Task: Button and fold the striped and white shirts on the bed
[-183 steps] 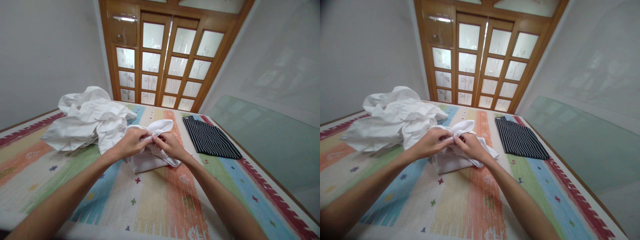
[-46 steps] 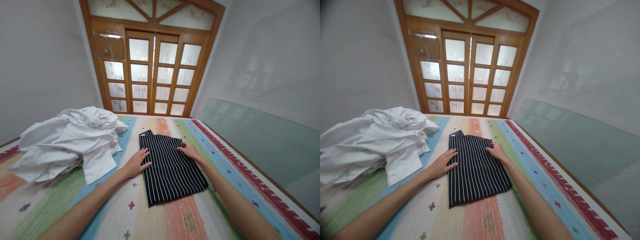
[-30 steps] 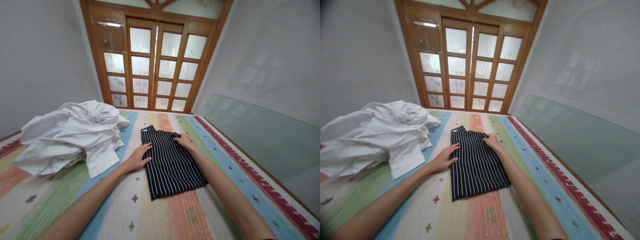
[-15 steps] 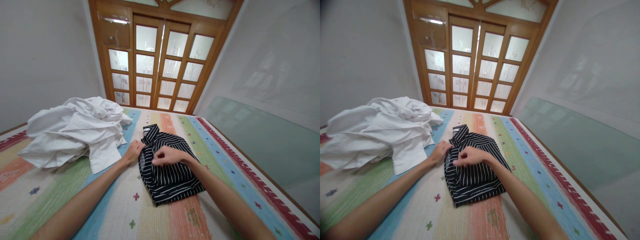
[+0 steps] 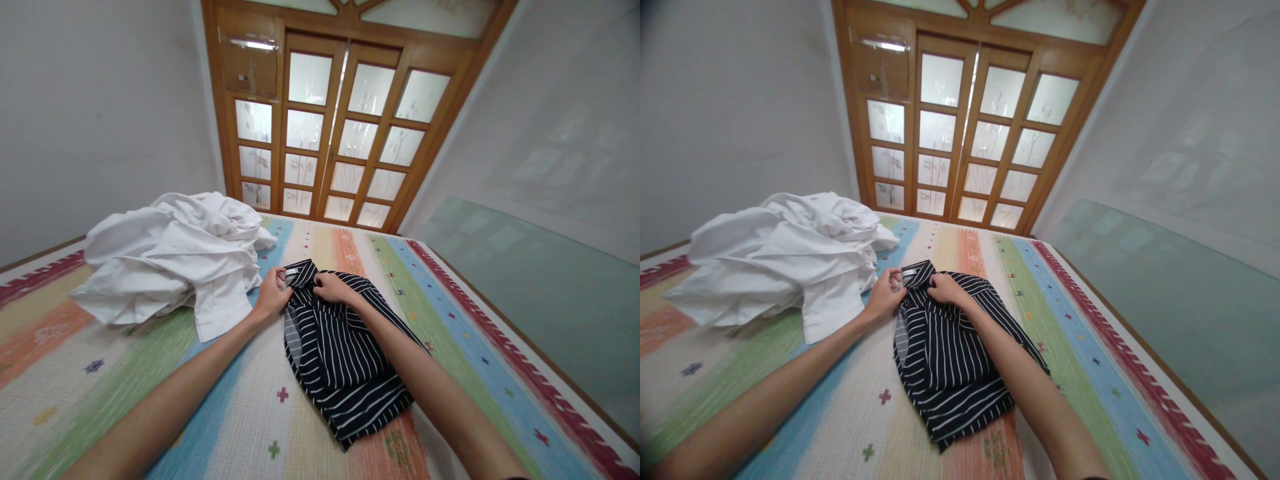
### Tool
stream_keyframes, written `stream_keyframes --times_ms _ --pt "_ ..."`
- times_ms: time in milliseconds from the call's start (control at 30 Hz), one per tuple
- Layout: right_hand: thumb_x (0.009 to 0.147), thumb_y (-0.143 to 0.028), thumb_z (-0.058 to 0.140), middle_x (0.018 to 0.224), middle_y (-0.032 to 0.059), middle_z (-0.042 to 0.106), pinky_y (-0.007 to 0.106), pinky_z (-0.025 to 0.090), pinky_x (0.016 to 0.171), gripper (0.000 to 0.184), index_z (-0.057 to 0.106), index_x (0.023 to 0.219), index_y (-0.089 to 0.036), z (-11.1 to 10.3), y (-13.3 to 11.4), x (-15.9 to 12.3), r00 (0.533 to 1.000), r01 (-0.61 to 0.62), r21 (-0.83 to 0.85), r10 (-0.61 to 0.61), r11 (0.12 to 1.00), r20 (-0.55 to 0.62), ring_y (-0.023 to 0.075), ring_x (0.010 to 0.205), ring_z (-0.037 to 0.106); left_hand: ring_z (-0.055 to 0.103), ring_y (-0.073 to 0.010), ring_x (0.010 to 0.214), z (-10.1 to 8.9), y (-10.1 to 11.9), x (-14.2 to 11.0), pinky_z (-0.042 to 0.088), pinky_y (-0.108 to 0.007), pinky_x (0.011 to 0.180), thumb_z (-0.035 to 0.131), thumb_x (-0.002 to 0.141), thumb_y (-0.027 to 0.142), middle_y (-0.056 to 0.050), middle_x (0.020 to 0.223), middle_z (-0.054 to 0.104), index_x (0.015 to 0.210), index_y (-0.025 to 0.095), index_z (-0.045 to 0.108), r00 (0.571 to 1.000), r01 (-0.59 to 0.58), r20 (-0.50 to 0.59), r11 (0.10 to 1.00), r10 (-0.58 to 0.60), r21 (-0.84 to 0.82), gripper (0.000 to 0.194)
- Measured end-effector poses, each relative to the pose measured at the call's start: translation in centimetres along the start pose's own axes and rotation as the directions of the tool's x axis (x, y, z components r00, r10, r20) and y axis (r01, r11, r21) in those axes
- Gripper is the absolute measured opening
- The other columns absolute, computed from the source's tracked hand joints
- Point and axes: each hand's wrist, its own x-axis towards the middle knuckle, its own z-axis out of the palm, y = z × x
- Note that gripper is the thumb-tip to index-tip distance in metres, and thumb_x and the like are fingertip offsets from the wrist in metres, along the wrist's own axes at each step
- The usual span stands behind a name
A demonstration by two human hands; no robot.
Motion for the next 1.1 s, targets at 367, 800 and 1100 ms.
stream_keyframes --times_ms 367,800,1100 --pt "0.072 -0.019 0.05 0.062 -0.0041 0.046 0.022 0.035 0.053 0.01 0.043 0.065 -0.02 -7.8 0.2 -5.0 0.983 0.147 0.811 -0.174 0.566 -0.056 0.0099 0.055 0.04 0.023 -0.034 0.144 -1.3 2.4 3.6 0.024 -0.049 0.115 0.079 0.055 0.03 -0.019 0.156 0.026 0.149 0.015 0.028 0.824 -0.275 0.444 0.933 0.353 -0.231 0.108" --pt "0.064 -0.029 0.071 0.115 0.009 0.059 0.035 0.042 0.089 0.057 0.053 0.117 -0.018 -11.2 0.9 -7.3 0.916 0.264 0.046 -0.236 0.963 -0.324 0.0239 0.104 0.053 0.059 -0.0184 0.08 -2.1 11.6 7.5 0.048 -0.031 0.077 0.054 0.076 0.031 -0.002 0.078 0.066 0.081 0.015 0.062 0.93 -0.13 0.247 0.871 0.273 -0.473 0.018" --pt "0.063 -0.005 0.054 0.089 0.0116 0.071 0.029 0.042 0.069 0.031 0.07 0.088 -0.016 -9.5 4.8 -7.8 0.966 -0.187 -0.267 0.128 0.946 -0.224 0.0267 0.086 0.064 0.056 -0.0161 0.073 -6.8 18.0 9.3 0.045 -0.028 0.072 0.052 0.082 0.027 -0.001 0.072 0.061 0.074 0.014 0.06 0.933 -0.339 -0.178 0.929 0.312 -0.147 0.017"
